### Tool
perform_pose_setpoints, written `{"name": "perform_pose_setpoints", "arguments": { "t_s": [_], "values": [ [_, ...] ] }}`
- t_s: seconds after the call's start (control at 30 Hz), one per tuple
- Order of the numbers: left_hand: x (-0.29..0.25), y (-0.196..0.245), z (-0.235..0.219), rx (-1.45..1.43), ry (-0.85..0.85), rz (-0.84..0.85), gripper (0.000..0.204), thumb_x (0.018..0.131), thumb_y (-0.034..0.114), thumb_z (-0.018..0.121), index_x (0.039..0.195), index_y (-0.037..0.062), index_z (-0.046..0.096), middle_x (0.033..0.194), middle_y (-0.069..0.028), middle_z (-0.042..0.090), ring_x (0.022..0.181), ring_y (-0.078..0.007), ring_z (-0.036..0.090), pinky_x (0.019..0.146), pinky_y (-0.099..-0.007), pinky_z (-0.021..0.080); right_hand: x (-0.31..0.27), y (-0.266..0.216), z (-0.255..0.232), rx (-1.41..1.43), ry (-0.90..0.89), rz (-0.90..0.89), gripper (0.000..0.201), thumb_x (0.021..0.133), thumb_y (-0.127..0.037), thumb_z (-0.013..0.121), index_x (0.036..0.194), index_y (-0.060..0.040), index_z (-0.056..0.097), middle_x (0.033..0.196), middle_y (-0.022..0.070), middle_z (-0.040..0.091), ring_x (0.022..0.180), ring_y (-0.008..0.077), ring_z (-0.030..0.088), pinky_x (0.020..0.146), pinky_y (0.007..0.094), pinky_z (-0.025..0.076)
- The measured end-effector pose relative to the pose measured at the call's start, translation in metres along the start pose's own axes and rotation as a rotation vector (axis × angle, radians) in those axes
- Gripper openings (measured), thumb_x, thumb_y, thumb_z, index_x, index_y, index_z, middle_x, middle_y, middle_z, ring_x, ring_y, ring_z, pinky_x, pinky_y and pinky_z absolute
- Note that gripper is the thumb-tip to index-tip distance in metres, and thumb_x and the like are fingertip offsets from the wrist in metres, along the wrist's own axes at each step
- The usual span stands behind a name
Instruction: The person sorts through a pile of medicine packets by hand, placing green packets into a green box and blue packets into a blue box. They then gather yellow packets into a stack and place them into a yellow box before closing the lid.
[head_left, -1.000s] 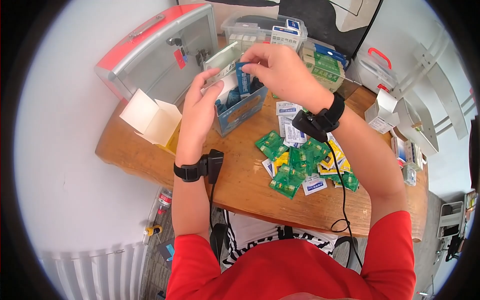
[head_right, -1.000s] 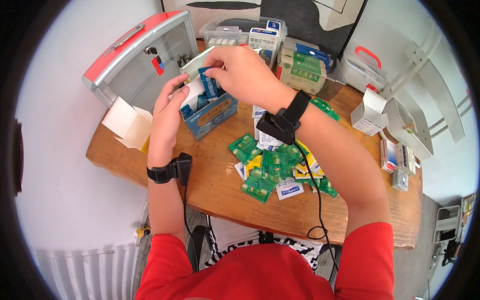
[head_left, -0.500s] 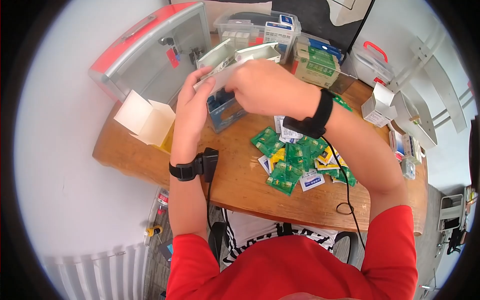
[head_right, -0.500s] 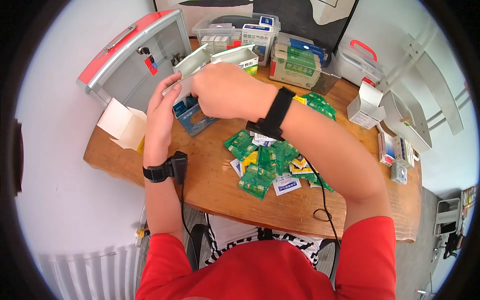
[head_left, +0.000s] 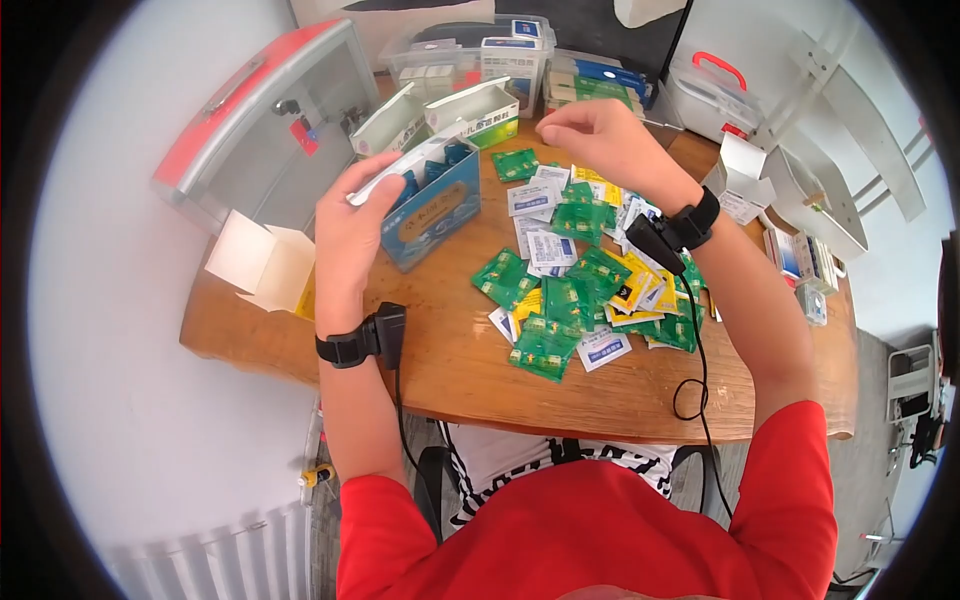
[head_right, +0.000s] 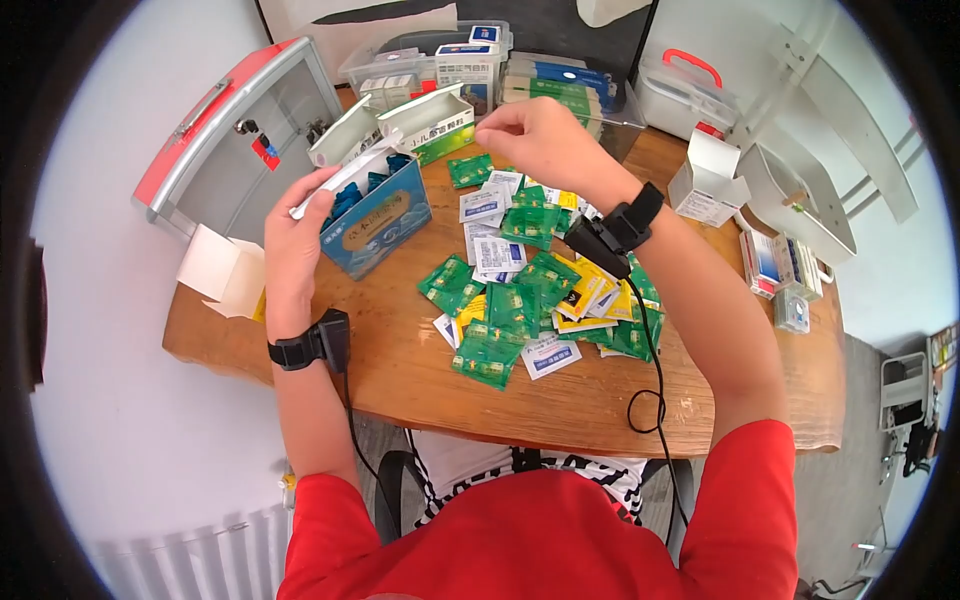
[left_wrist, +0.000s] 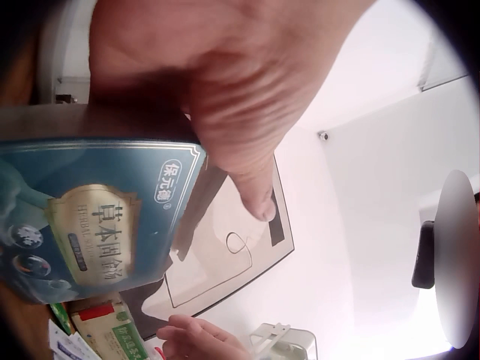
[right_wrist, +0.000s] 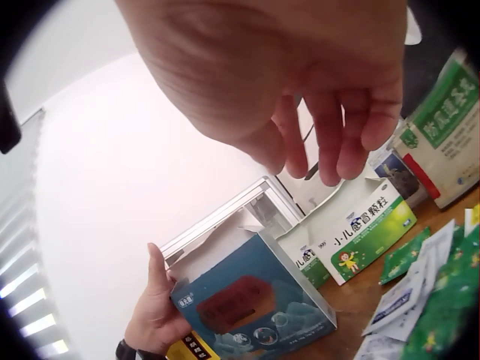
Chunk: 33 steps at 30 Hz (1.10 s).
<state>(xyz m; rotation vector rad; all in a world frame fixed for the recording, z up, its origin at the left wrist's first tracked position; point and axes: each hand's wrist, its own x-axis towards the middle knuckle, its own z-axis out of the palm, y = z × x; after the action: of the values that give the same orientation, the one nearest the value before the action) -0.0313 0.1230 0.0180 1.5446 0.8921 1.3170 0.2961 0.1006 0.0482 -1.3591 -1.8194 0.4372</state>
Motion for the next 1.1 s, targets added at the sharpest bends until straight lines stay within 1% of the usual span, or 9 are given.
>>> {"name": "perform_pose_setpoints", "arguments": {
  "t_s": [0.1, 0.17, 0.27, 0.4, 0.47, 0.57, 0.77, 1.0, 1.1],
  "values": [
    [0.008, -0.014, -0.01, 0.028, 0.013, 0.029, 0.03, 0.103, 0.021, 0.077, 0.126, 0.0021, 0.079, 0.116, -0.0044, 0.076, 0.103, -0.0111, 0.067, 0.095, -0.0276, 0.052, -0.003, 0.001, 0.007, 0.051, -0.108, 0.011, 0.034, 0.1, -0.024, 0.074, 0.125, -0.0017, 0.078, 0.101, 0.0168, 0.08, 0.09, 0.024, 0.076, 0.082, 0.0369, 0.059],
    [0.009, -0.011, -0.01, 0.063, 0.044, 0.04, 0.029, 0.103, 0.019, 0.077, 0.126, 0.0022, 0.08, 0.116, -0.0045, 0.077, 0.102, -0.0113, 0.067, 0.096, -0.028, 0.052, -0.001, -0.001, 0.031, 0.018, -0.115, -0.241, 0.037, 0.1, -0.024, 0.073, 0.13, -0.0033, 0.076, 0.108, 0.0187, 0.079, 0.099, 0.0324, 0.076, 0.09, 0.0415, 0.06],
    [0.002, -0.001, -0.009, 0.09, 0.071, -0.051, 0.028, 0.103, 0.016, 0.077, 0.127, 0.0016, 0.079, 0.116, -0.0047, 0.077, 0.101, -0.0115, 0.067, 0.095, -0.0284, 0.052, -0.001, -0.019, 0.049, -0.091, -0.071, -0.294, 0.039, 0.099, -0.025, 0.074, 0.132, -0.0049, 0.074, 0.115, 0.0214, 0.077, 0.106, 0.0389, 0.074, 0.096, 0.0463, 0.058],
    [-0.01, 0.008, -0.011, 0.187, -0.02, 0.021, 0.029, 0.103, 0.015, 0.075, 0.129, 0.0007, 0.078, 0.117, -0.0053, 0.077, 0.101, -0.0117, 0.067, 0.092, -0.0277, 0.053, 0.012, -0.028, 0.058, -0.027, -0.042, -0.168, 0.037, 0.097, -0.024, 0.076, 0.13, -0.0057, 0.075, 0.117, 0.0231, 0.076, 0.107, 0.0398, 0.073, 0.096, 0.0477, 0.058],
    [-0.016, 0.012, -0.009, 0.238, -0.04, 0.017, 0.03, 0.103, 0.014, 0.075, 0.129, 0.0006, 0.077, 0.117, -0.0055, 0.077, 0.101, -0.0117, 0.067, 0.091, -0.0275, 0.053, 0.02, -0.026, 0.065, -0.011, 0.074, -0.252, 0.041, 0.096, -0.017, 0.078, 0.136, -0.0083, 0.073, 0.117, 0.0148, 0.077, 0.084, 0.0255, 0.069, 0.08, 0.0393, 0.057],
    [-0.017, 0.013, -0.011, 0.286, -0.021, 0.0, 0.03, 0.103, 0.013, 0.075, 0.13, 0.0016, 0.077, 0.117, -0.0055, 0.077, 0.101, -0.012, 0.067, 0.09, -0.0273, 0.054, 0.031, -0.025, 0.071, -0.022, 0.128, -0.436, 0.032, 0.095, -0.016, 0.08, 0.127, -0.0102, 0.078, 0.11, 0.0138, 0.078, 0.086, 0.0279, 0.07, 0.08, 0.04, 0.057],
    [-0.017, 0.003, -0.021, 0.225, -0.048, 0.056, 0.03, 0.104, 0.012, 0.074, 0.132, 0.0016, 0.077, 0.127, -0.0088, 0.076, 0.107, -0.0128, 0.067, 0.093, -0.0284, 0.054, 0.039, -0.028, 0.069, -0.098, 0.022, -0.416, 0.018, 0.094, -0.015, 0.08, 0.11, -0.0089, 0.084, 0.096, 0.0145, 0.076, 0.088, 0.0329, 0.071, 0.082, 0.0415, 0.056],
    [-0.021, 0.003, -0.025, 0.209, -0.116, 0.053, 0.032, 0.106, 0.014, 0.072, 0.135, 0.0018, 0.075, 0.133, -0.0099, 0.074, 0.115, -0.0154, 0.066, 0.1, -0.0298, 0.052, 0.035, -0.022, 0.07, -0.121, 0.045, -0.463, 0.018, 0.094, -0.012, 0.078, 0.111, -0.0085, 0.083, 0.093, 0.0133, 0.077, 0.087, 0.0325, 0.072, 0.081, 0.0412, 0.057],
    [-0.023, 0.003, -0.026, 0.217, -0.128, 0.054, 0.032, 0.108, 0.016, 0.069, 0.136, 0.0016, 0.075, 0.132, -0.0086, 0.074, 0.116, -0.0148, 0.065, 0.102, -0.0297, 0.051, 0.036, -0.023, 0.069, -0.12, 0.087, -0.478, 0.016, 0.094, -0.018, 0.076, 0.106, -0.0124, 0.086, 0.094, 0.0123, 0.079, 0.087, 0.0344, 0.074, 0.08, 0.0461, 0.059]
  ]
}}
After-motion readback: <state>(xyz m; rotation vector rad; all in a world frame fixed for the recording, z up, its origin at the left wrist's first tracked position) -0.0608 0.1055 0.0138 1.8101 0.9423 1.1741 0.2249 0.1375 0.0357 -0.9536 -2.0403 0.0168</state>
